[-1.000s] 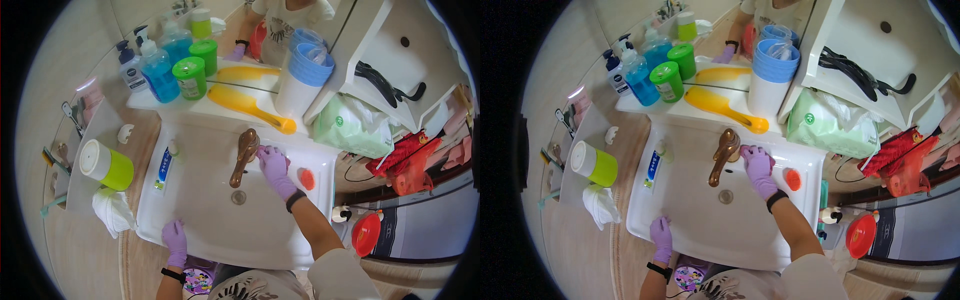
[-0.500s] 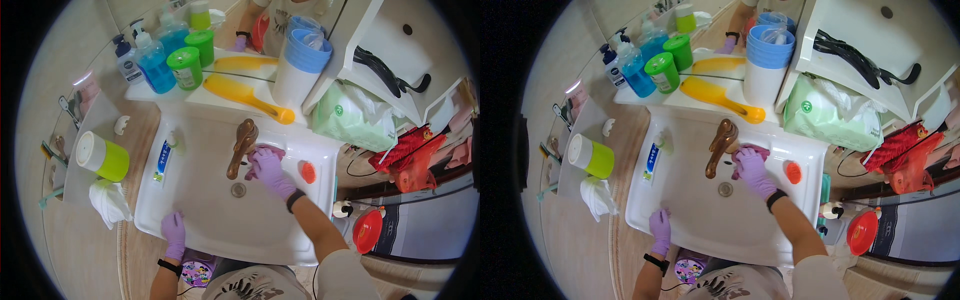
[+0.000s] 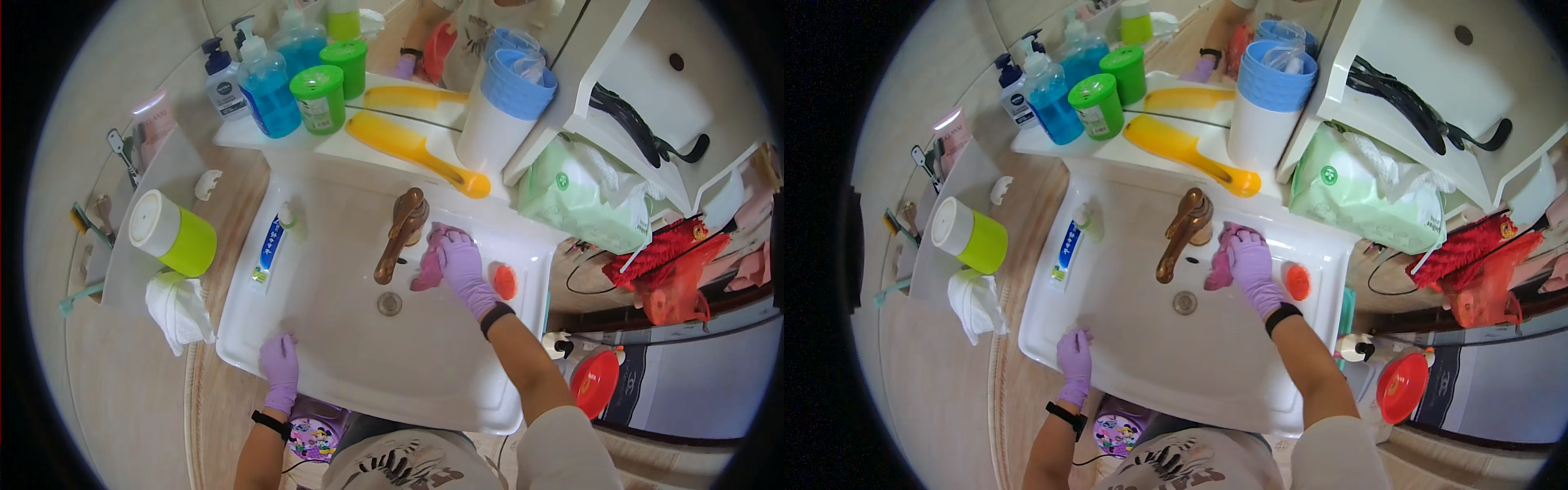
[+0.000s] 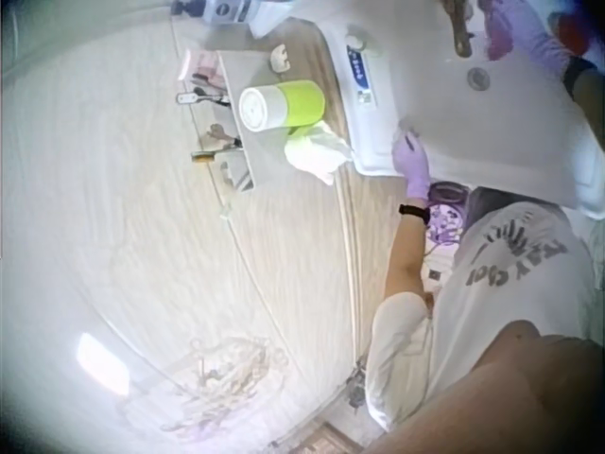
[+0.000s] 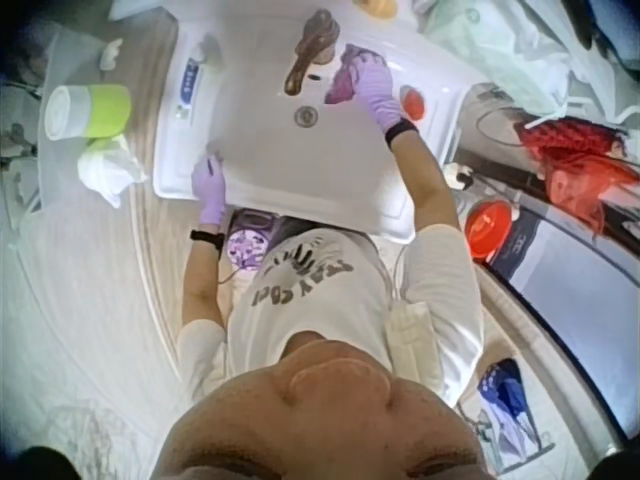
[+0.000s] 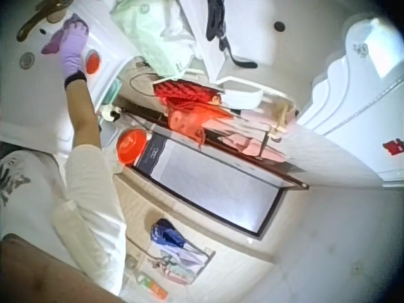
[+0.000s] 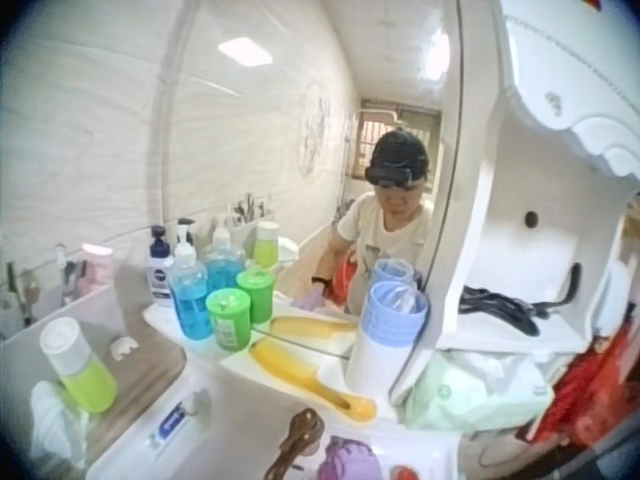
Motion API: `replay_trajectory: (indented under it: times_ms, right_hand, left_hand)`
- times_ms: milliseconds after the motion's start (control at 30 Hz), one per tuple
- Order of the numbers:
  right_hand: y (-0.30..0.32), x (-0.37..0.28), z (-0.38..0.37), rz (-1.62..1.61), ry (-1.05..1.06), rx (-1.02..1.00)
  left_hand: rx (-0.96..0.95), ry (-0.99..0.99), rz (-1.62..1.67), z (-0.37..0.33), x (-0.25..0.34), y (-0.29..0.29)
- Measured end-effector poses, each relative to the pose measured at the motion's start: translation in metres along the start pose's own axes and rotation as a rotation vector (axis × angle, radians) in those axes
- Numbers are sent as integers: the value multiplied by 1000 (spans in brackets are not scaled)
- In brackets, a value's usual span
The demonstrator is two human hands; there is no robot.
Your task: The person wipes the bathroom sink, faucet, and mirror using a cloth, and rearranges various bottles of toiletries on the counter and shelves.
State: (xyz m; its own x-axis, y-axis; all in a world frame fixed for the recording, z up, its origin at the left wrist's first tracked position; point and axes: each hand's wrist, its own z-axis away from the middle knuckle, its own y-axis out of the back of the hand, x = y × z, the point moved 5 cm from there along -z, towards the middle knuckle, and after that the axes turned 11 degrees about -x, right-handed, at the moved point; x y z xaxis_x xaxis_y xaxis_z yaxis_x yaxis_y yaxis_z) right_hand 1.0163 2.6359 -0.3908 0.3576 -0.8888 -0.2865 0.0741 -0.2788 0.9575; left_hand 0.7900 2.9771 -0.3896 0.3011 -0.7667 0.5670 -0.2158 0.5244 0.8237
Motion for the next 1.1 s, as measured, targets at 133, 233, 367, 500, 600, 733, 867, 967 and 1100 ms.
replay_trajectory:
  times_ms: [133, 233, 367, 500, 600, 733, 867, 967, 1100]
  right_hand:
    - [-41, -33, 1, 115, 30, -89]
    - [-25, -62, 12, 9, 298, 68]
    - [-4, -24, 6, -30, 233, 29]
    - [-8, -24, 0, 57, -178, 189]
    - [-34, -87, -5, -14, -158, 132]
    - [-75, -129, -19, -532, -330, 186]
    - [-96, -186, -43, -197, 55, 246]
    - [-145, -103, -51, -471, -105, 173]
    - [-110, -147, -41, -2099, -158, 20]
  left_hand:
    - [-19, -35, -52, -2, 20, 0]
    - [-41, -14, -17, -1, 9, 2]
    - [22, -30, -35, -2, 10, 8]
    - [-95, 27, 52, -10, -6, 7]
    - [-176, 34, 83, -9, -4, 16]
    - [-265, -98, 302, -46, 28, 22]
    - [-314, -410, 309, -95, 68, -9]
    - [-344, -607, 481, -110, 119, -63]
    - [-315, -569, 391, -138, 97, -93]
